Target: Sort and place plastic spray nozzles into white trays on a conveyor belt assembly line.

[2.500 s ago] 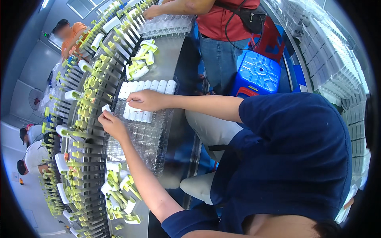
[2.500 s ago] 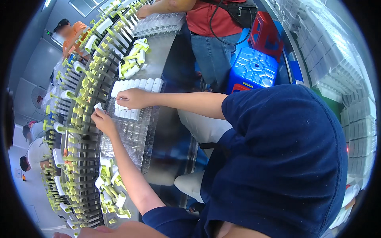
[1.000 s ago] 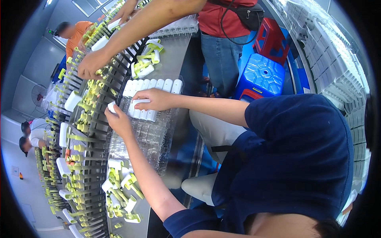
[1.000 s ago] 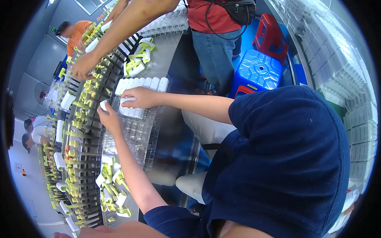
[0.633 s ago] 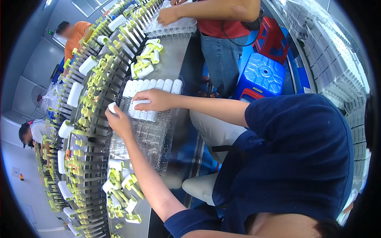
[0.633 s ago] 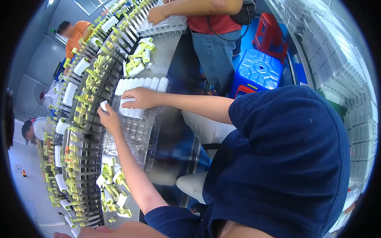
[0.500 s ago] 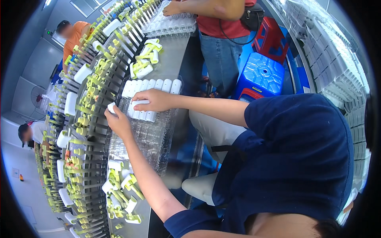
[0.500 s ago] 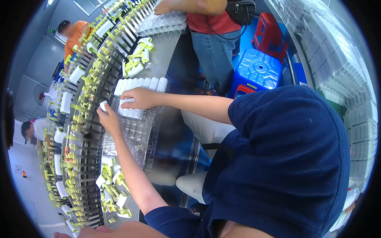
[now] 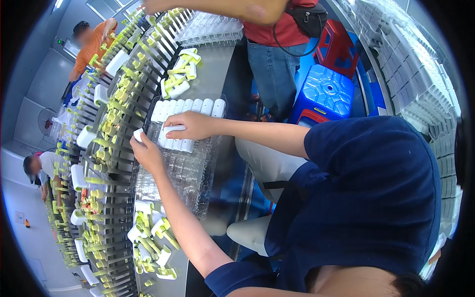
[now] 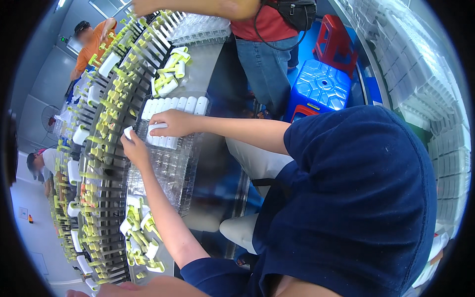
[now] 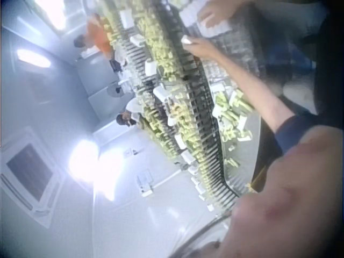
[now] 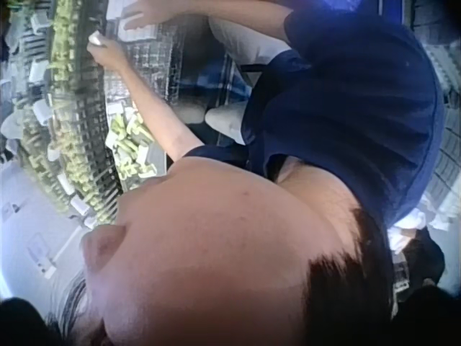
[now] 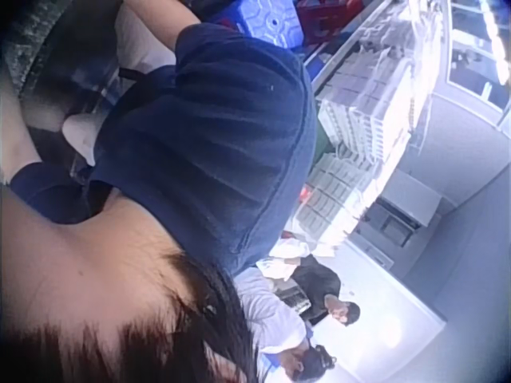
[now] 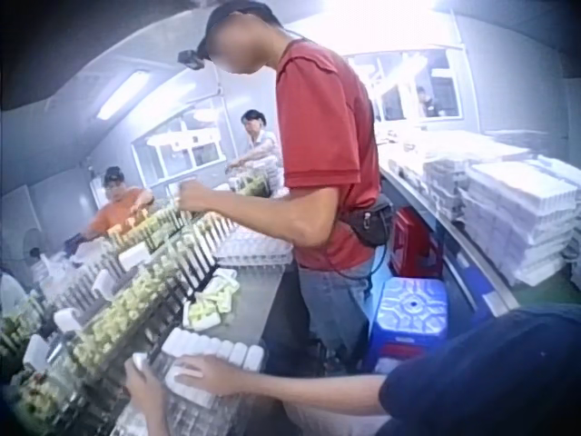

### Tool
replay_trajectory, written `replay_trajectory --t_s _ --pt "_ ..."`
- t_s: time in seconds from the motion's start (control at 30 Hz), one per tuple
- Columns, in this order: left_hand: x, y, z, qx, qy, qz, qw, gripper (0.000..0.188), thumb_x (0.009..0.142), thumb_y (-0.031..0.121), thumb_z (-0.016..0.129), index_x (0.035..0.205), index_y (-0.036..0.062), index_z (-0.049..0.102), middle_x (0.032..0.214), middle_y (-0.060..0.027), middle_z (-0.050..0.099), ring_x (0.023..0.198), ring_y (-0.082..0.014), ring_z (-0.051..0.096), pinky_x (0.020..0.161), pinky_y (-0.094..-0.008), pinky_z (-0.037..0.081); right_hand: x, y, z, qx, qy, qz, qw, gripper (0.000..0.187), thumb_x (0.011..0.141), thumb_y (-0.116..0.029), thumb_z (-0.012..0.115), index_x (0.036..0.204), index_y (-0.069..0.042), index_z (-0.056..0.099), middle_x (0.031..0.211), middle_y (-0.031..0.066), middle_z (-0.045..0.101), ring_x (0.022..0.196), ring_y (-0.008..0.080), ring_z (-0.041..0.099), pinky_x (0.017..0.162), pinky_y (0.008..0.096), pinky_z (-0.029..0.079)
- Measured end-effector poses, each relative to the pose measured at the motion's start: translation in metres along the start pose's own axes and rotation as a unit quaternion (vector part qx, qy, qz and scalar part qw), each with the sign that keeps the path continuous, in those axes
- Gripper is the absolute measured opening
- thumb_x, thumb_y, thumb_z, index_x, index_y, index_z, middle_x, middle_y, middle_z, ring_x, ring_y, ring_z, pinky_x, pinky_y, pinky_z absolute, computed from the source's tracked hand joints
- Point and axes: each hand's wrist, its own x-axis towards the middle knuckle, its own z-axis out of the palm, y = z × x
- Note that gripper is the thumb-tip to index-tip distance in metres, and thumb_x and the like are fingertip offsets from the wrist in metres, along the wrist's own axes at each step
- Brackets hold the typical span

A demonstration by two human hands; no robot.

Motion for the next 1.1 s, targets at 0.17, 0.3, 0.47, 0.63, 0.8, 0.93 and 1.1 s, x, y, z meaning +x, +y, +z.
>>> replay_trajectory --t_s 0.17,0.3,0.47,0.63,0.8,0.93,1.1 --pt "-0.001 0.002 -0.002 0.001 -0.001 -0.006 1.0 0.039 0.096 0.028 0.051 0.116 -0.0051 0.054 0.108 -0.0268 0.062 0.1 -0.0431 0.059 0.084 -0.0456 0.046 -0.001 -0.003 -0.001 0.009 -0.009 0.018 1.0 0.046 0.089 -0.041 0.063 0.113 -0.002 0.062 0.108 0.0174 0.066 0.105 0.0296 0.063 0.088 0.0375 0.048" --pt "-0.001 0.003 -0.001 0.003 0.0 0.002 1.0 0.039 0.096 0.028 0.051 0.116 -0.0049 0.054 0.108 -0.0263 0.062 0.1 -0.0425 0.059 0.084 -0.0453 0.046 -0.001 -0.003 -0.001 -0.003 -0.004 0.016 1.0 0.046 0.089 -0.041 0.063 0.112 -0.002 0.062 0.107 0.0173 0.067 0.104 0.0295 0.063 0.088 0.0374 0.048" --pt "-0.001 0.004 -0.002 0.006 -0.005 -0.003 1.0 0.039 0.096 0.028 0.051 0.116 -0.005 0.054 0.109 -0.0266 0.062 0.1 -0.0428 0.059 0.085 -0.0452 0.046 0.0 -0.001 -0.001 0.007 -0.013 0.015 1.0 0.046 0.089 -0.041 0.062 0.112 -0.002 0.062 0.107 0.018 0.067 0.104 0.0306 0.063 0.088 0.0374 0.048" --pt "0.001 -0.001 0.001 0.011 0.011 0.027 1.0 0.039 0.096 0.028 0.051 0.116 -0.0049 0.055 0.107 -0.0267 0.063 0.099 -0.0433 0.06 0.084 -0.0458 0.046 0.0 -0.001 -0.001 -0.016 -0.014 0.012 1.0 0.042 0.092 -0.036 0.062 0.114 -0.001 0.06 0.107 0.0165 0.066 0.102 0.0275 0.063 0.088 0.0358 0.047" --pt "0.0 0.003 0.0 -0.005 -0.006 0.007 1.0 0.039 0.095 0.029 0.051 0.115 -0.0048 0.055 0.106 -0.027 0.063 0.099 -0.0435 0.06 0.083 -0.0462 0.046 0.0 0.001 -0.001 -0.018 -0.01 0.011 1.0 0.042 0.091 -0.036 0.062 0.114 -0.001 0.06 0.109 0.017 0.066 0.105 0.0283 0.063 0.089 0.0359 0.047" --pt "-0.004 -0.001 -0.005 0.012 0.001 -0.003 1.0 0.04 0.095 0.03 0.052 0.116 -0.0044 0.056 0.107 -0.0271 0.063 0.098 -0.0433 0.06 0.083 -0.046 0.046 0.001 -0.001 0.004 -0.017 -0.019 0.018 1.0 0.042 0.091 -0.036 0.062 0.114 -0.001 0.06 0.109 0.0174 0.066 0.106 0.0287 0.063 0.09 0.036 0.047" --pt "0.002 0.004 0.007 0.004 -0.003 0.011 1.0 0.043 0.095 0.031 0.053 0.117 -0.0051 0.055 0.107 -0.0279 0.062 0.099 -0.0432 0.059 0.084 -0.0465 0.046 -0.002 0.002 -0.006 -0.007 0.01 0.011 1.0 0.047 0.089 -0.044 0.061 0.111 -0.002 0.062 0.107 0.0193 0.067 0.104 0.0321 0.063 0.088 0.0384 0.048"
